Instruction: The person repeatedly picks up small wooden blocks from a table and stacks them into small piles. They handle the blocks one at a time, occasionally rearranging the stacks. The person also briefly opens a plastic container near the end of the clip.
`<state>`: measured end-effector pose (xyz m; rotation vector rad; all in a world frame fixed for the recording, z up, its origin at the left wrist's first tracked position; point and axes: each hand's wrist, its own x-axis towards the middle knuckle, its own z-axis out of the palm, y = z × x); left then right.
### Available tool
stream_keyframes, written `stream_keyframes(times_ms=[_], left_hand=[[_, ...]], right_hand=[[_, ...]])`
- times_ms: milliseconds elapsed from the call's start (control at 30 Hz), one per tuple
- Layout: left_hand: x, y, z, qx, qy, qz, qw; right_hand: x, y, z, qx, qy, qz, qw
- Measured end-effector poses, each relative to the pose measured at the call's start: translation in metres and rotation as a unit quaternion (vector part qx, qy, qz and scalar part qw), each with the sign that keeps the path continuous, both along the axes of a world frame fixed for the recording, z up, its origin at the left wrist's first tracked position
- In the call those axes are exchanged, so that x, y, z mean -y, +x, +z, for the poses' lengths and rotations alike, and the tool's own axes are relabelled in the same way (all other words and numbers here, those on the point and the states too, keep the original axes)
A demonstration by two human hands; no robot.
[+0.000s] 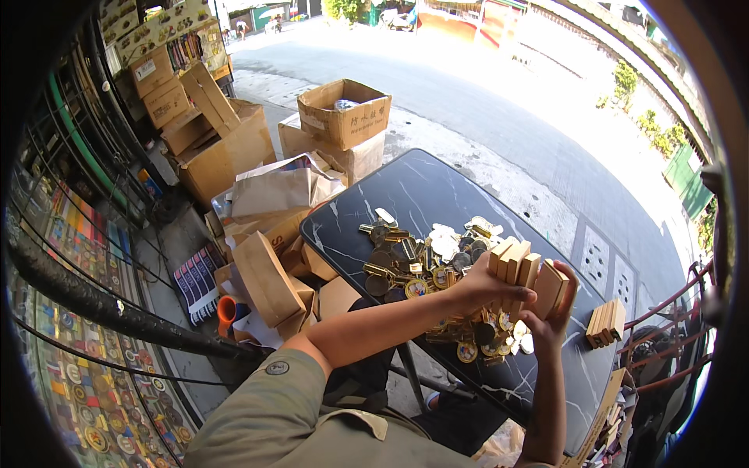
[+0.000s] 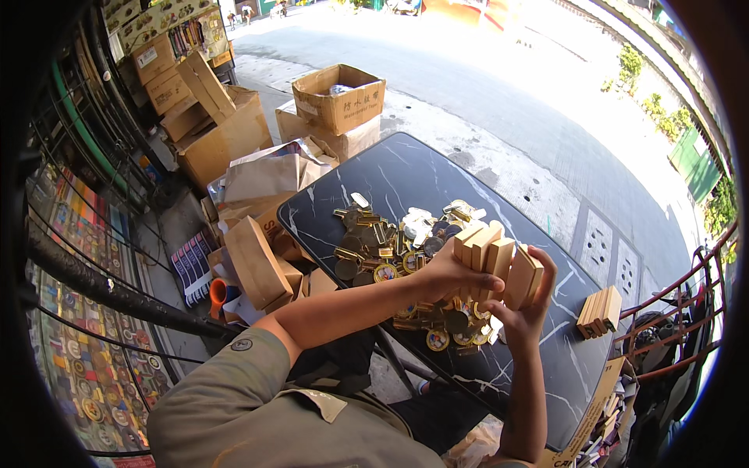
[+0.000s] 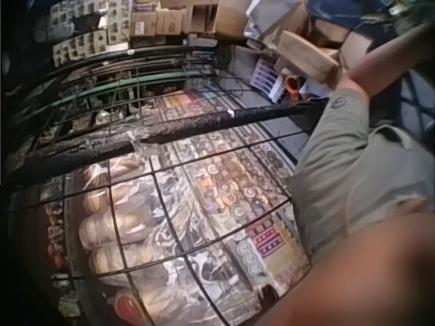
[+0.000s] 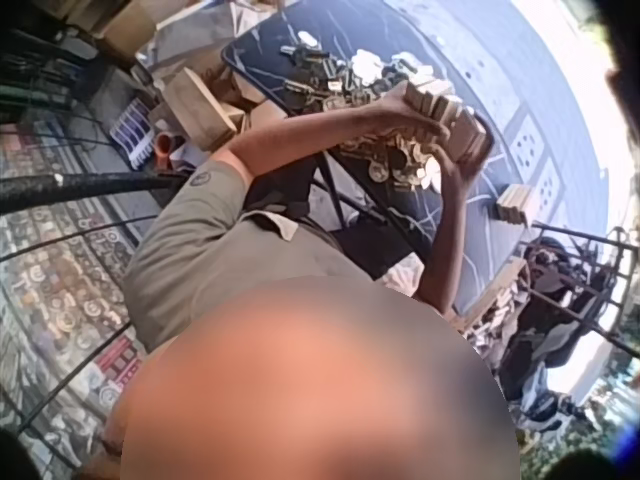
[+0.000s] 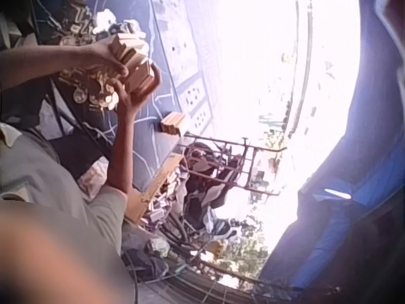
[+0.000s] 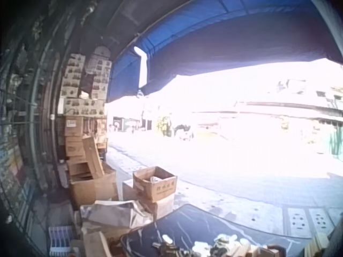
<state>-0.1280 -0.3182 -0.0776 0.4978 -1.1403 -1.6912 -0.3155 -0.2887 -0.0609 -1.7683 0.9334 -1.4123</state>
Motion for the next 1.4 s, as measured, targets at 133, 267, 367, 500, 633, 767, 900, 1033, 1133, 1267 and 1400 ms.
stream_keyframes(times_ms=[133, 267, 367, 500, 633, 767, 900, 1033, 1133, 1267, 1400], left_hand=[[-0.002, 0.0, 0.001, 0.027, -0.011, 0.052, 0.998], [-0.001, 0.002, 0.001, 0.011, 0.002, 0.069, 0.998], [-0.002, 0.002, 0.001, 0.037, -0.025, 0.093, 0.995], [-0.007, -0.001, 0.001, -0.002, 0.012, 0.097, 0.995], [-0.003, 0.007, -0.002, 0.02, 0.028, 0.046, 0.998], [-0.006, 0.007, -0.007, 0.026, 0.004, 0.104, 0.994], [-0.009, 0.006, -0.009, 0.046, -0.003, 0.139, 0.989], [-0.003, 0.012, -0.008, 0.009, 0.014, 0.118, 0.993], [0.0, 0.017, -0.01, -0.018, 0.035, 0.048, 0.998], [0.0, 0.017, -0.012, -0.021, 0.045, 0.044, 0.998], [-0.001, 0.014, -0.012, -0.043, 0.048, 0.035, 0.997]], right_hand=[[-0.003, 0.006, 0.001, -0.013, -0.009, -0.009, 1.0], [-0.004, 0.008, 0.004, 0.071, 0.064, 0.052, 0.994], [-0.003, 0.006, 0.007, 0.037, 0.037, 0.031, 0.998], [0.006, 0.0, 0.011, 0.105, 0.077, 0.035, 0.991], [0.006, -0.004, 0.011, 0.102, 0.114, 0.146, 0.977], [0.004, -0.003, 0.011, 0.093, 0.098, 0.131, 0.982], [0.005, -0.001, 0.011, 0.058, 0.037, 0.069, 0.995], [0.009, -0.009, 0.011, 0.072, 0.04, 0.059, 0.995], [0.013, -0.017, 0.011, 0.073, 0.081, 0.061, 0.992], [0.015, -0.018, 0.007, -0.05, 0.027, 0.029, 0.998], [0.011, -0.006, 0.0, 0.03, 0.085, 0.145, 0.985]])
